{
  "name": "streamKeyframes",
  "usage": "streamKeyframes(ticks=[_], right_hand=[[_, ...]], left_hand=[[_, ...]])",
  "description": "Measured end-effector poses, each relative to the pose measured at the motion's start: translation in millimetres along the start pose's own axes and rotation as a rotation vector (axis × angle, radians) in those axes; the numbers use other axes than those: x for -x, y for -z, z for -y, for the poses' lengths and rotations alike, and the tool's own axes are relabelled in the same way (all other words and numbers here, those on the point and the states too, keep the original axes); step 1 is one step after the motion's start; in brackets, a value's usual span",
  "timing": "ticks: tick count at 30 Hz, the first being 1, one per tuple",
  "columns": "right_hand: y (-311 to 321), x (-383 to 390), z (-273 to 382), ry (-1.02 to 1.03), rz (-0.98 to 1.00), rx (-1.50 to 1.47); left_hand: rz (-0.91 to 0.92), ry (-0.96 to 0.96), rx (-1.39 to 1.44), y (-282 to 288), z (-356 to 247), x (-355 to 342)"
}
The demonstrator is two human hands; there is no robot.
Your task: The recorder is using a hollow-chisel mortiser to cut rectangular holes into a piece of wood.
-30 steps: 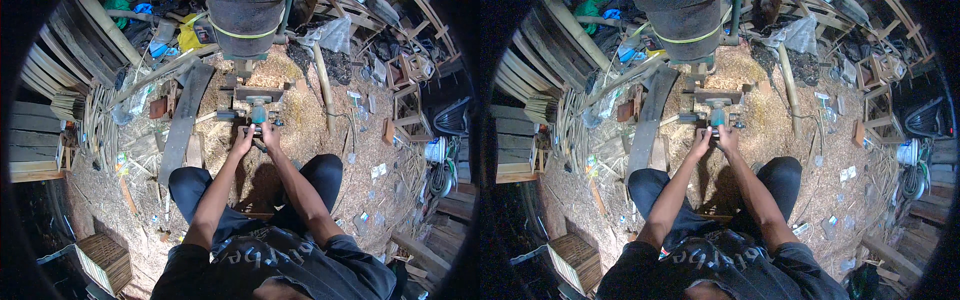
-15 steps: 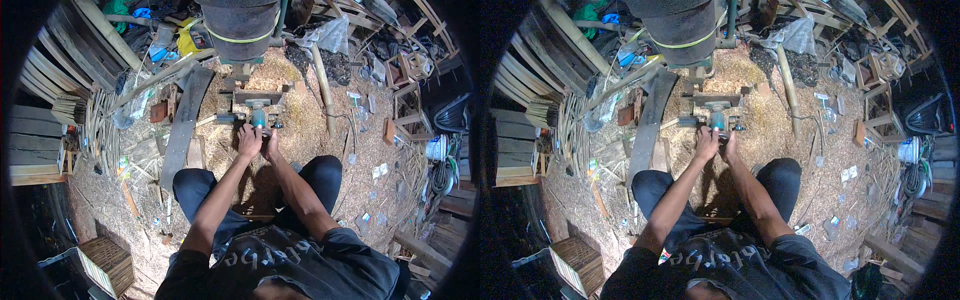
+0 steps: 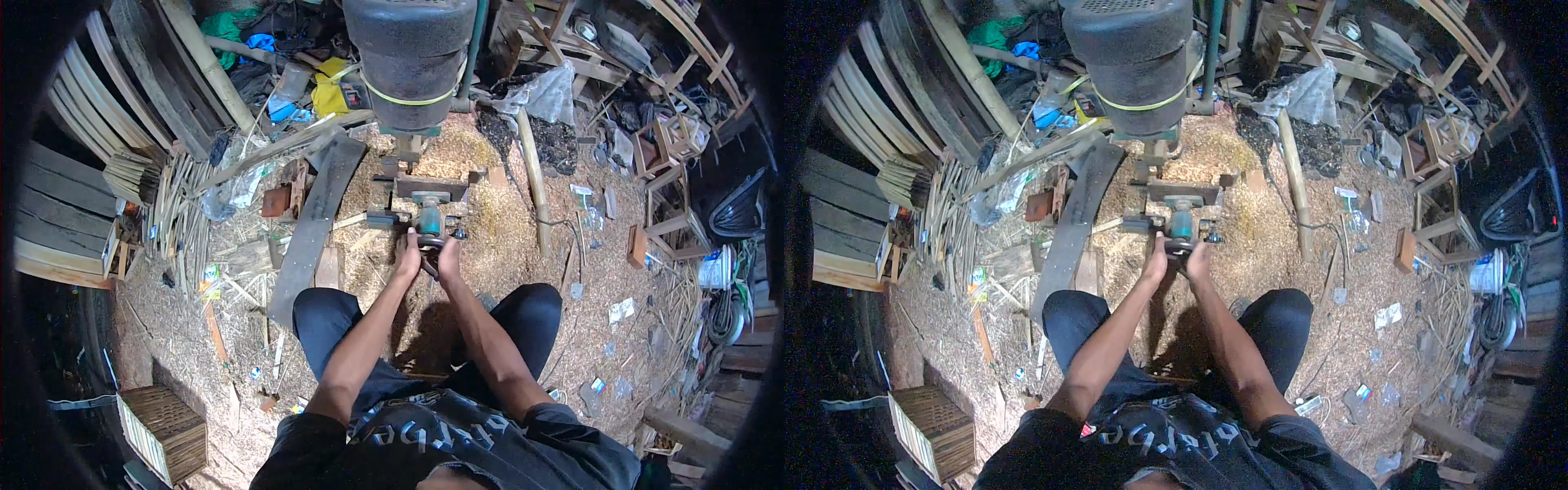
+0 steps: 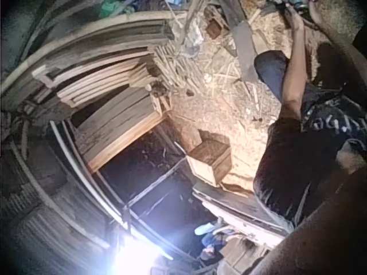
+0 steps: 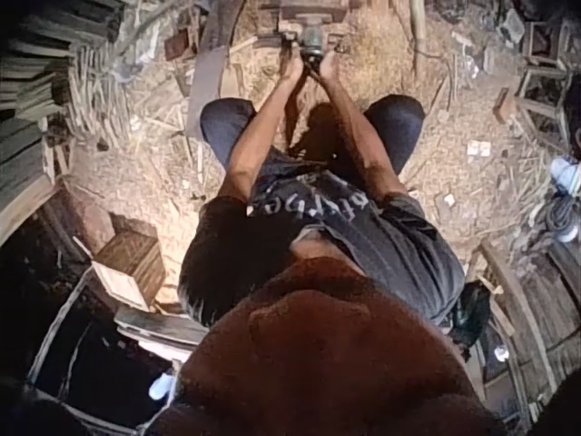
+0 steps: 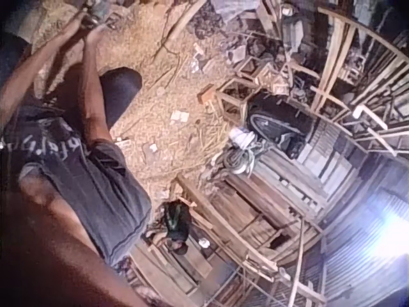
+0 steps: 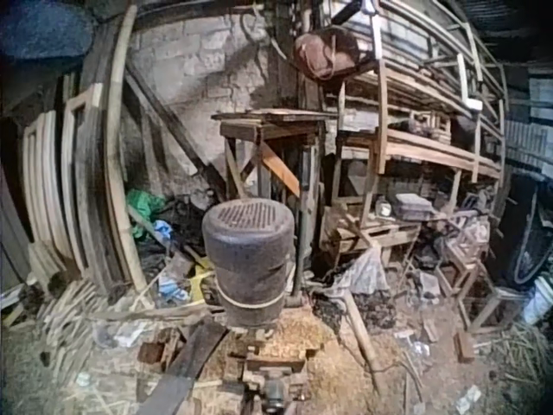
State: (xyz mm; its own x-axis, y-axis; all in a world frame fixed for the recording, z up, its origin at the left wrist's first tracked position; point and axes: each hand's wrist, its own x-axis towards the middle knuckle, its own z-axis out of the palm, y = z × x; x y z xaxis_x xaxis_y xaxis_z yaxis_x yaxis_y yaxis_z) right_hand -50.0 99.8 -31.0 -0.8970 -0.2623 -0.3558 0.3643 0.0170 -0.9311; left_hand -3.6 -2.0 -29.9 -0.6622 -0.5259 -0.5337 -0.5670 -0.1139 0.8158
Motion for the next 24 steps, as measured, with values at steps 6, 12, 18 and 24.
streamKeyframes(ticks=[6, 12, 18, 24], right_hand=[[16.3, -17.2, -9.9, -0.329, -0.207, 0.118], [-5.5, -10.3, -7.2, 0.269, -0.167, 0.335], [12.4, 2.0, 16.1, -0.408, -0.062, -0.049], [-8.4, 3.3, 6.1, 0.434, -0.258, 0.578]], left_hand=[[-0.112, -0.265, 0.178, 21.3, -27.2, 17.8], [0.019, 0.105, 0.215, 15.4, 0.4, 14.6], [0.014, 0.125, 0.266, 9.9, 2.3, 9.0], [0.033, 0.174, 0.164, 9.4, 4.1, 4.0]])
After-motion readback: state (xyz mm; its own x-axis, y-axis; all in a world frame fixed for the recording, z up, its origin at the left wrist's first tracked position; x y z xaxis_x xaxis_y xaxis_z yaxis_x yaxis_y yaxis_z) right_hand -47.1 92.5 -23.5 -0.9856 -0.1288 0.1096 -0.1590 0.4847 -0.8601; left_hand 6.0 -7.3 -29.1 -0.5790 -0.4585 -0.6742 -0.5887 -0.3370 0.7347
